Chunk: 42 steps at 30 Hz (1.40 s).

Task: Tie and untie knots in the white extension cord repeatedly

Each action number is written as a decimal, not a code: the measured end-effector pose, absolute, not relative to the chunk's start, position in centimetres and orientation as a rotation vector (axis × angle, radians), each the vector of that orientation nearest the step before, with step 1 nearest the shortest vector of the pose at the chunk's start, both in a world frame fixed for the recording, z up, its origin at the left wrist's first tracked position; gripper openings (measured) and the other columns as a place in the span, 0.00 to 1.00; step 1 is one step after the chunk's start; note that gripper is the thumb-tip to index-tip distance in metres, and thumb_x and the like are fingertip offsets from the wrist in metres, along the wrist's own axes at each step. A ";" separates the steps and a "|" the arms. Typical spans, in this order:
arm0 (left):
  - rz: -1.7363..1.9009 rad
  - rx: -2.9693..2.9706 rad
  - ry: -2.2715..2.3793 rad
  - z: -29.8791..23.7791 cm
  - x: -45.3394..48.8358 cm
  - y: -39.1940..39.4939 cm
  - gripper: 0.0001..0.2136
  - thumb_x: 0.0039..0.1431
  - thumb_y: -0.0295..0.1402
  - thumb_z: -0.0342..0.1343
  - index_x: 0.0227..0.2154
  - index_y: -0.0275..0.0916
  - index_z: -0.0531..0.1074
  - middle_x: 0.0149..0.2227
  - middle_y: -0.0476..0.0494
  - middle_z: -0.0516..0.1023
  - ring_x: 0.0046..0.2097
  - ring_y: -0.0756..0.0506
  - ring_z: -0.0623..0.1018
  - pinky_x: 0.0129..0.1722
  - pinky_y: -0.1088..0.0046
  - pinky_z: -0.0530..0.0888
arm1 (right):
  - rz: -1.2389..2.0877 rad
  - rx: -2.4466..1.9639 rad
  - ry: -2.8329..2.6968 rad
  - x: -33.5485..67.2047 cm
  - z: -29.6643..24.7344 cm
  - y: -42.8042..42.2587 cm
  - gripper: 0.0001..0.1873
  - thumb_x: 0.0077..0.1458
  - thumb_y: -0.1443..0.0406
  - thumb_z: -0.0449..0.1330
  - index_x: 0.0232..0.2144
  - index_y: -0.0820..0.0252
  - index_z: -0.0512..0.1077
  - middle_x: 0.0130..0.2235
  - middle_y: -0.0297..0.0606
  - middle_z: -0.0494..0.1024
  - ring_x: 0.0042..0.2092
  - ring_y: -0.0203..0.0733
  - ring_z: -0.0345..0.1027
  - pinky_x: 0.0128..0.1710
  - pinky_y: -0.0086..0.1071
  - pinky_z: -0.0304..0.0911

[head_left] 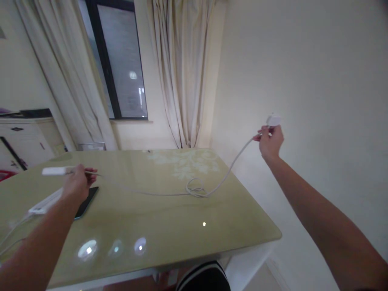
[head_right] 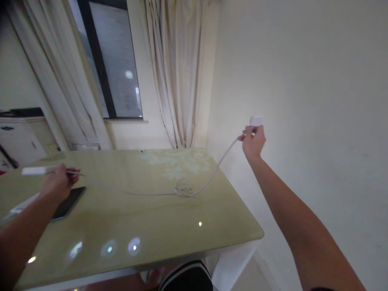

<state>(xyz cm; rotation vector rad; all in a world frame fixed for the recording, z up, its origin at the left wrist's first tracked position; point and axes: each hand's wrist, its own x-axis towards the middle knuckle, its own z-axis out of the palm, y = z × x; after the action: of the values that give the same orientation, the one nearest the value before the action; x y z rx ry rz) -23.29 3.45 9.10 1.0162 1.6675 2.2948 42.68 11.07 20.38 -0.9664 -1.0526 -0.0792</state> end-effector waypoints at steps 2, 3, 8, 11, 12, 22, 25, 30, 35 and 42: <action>2.161 0.761 1.437 11.5 -21.1 4.8 0.18 0.73 0.28 0.43 0.25 0.33 0.66 0.22 0.49 0.74 0.22 0.55 0.70 0.25 0.81 0.73 | -0.134 -0.831 -1.152 39.4 22.5 12.2 0.10 0.66 0.60 0.59 0.43 0.60 0.67 0.38 0.36 0.77 0.26 0.30 0.73 0.27 0.26 0.72; 2.223 0.726 1.294 12.8 -20.0 5.3 0.17 0.73 0.25 0.43 0.27 0.32 0.67 0.24 0.49 0.75 0.26 0.56 0.74 0.31 0.82 0.75 | -0.156 -0.747 -1.171 37.9 23.5 12.6 0.12 0.67 0.58 0.58 0.45 0.59 0.67 0.39 0.37 0.77 0.29 0.31 0.75 0.31 0.28 0.74; 2.553 0.861 0.797 16.1 -15.9 6.9 0.10 0.73 0.21 0.43 0.36 0.33 0.67 0.37 0.47 0.79 0.38 0.56 0.80 0.52 0.74 0.76 | -0.095 -0.412 -1.231 32.2 24.4 12.8 0.15 0.68 0.51 0.56 0.47 0.54 0.64 0.47 0.39 0.77 0.42 0.36 0.78 0.47 0.36 0.75; 2.550 0.982 0.840 14.5 -14.3 7.3 0.10 0.74 0.25 0.42 0.41 0.32 0.69 0.42 0.45 0.80 0.38 0.57 0.79 0.51 0.75 0.75 | 0.098 -0.453 -1.298 29.6 20.3 12.1 0.17 0.65 0.50 0.59 0.43 0.55 0.66 0.46 0.39 0.78 0.40 0.35 0.77 0.44 0.34 0.74; 2.520 1.025 0.905 13.6 -13.6 7.3 0.11 0.75 0.27 0.43 0.42 0.31 0.70 0.43 0.44 0.80 0.38 0.57 0.78 0.49 0.76 0.75 | 0.172 -0.510 -1.305 28.7 18.4 11.8 0.17 0.65 0.49 0.58 0.42 0.56 0.67 0.44 0.39 0.78 0.37 0.34 0.76 0.41 0.32 0.73; 1.867 1.067 0.785 5.1 -1.7 6.2 0.21 0.62 0.56 0.56 0.40 0.40 0.70 0.21 0.60 0.53 0.18 0.56 0.54 0.17 0.82 0.55 | 0.565 -0.814 -1.525 18.0 4.0 7.9 0.16 0.65 0.53 0.55 0.33 0.57 0.70 0.27 0.34 0.74 0.31 0.38 0.68 0.35 0.30 0.63; 1.745 1.096 0.873 2.7 0.6 5.7 0.22 0.62 0.58 0.55 0.36 0.41 0.67 0.21 0.61 0.49 0.17 0.56 0.49 0.16 0.82 0.46 | 0.658 -0.837 -1.575 16.3 1.0 6.7 0.15 0.66 0.52 0.54 0.36 0.56 0.69 0.24 0.30 0.69 0.26 0.36 0.63 0.28 0.28 0.57; 1.659 1.120 0.961 0.7 1.5 4.7 0.25 0.60 0.61 0.54 0.32 0.40 0.66 0.20 0.61 0.49 0.18 0.56 0.49 0.16 0.80 0.47 | 0.659 -0.960 -1.731 16.6 -1.4 5.8 0.15 0.67 0.53 0.53 0.37 0.56 0.70 0.23 0.29 0.67 0.25 0.36 0.60 0.28 0.28 0.51; 1.666 1.345 1.224 -0.6 1.6 3.6 0.29 0.62 0.62 0.48 0.20 0.41 0.59 0.18 0.55 0.55 0.21 0.53 0.55 0.20 0.74 0.51 | 0.544 -1.209 -1.709 16.8 -1.2 6.6 0.15 0.67 0.55 0.53 0.35 0.57 0.73 0.23 0.30 0.69 0.26 0.37 0.61 0.29 0.29 0.50; 1.548 1.601 1.230 -2.3 2.3 3.0 0.28 0.64 0.61 0.45 0.23 0.41 0.65 0.21 0.51 0.61 0.25 0.49 0.62 0.26 0.71 0.57 | 0.771 -1.114 -1.775 16.1 -2.3 6.3 0.13 0.63 0.56 0.59 0.30 0.57 0.74 0.21 0.29 0.71 0.24 0.35 0.64 0.29 0.27 0.55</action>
<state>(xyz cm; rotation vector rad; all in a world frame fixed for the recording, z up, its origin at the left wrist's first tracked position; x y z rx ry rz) 2.29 2.97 -2.29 1.6013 1.2296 1.5481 16.06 6.29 -2.30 -1.1143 -1.7750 0.7710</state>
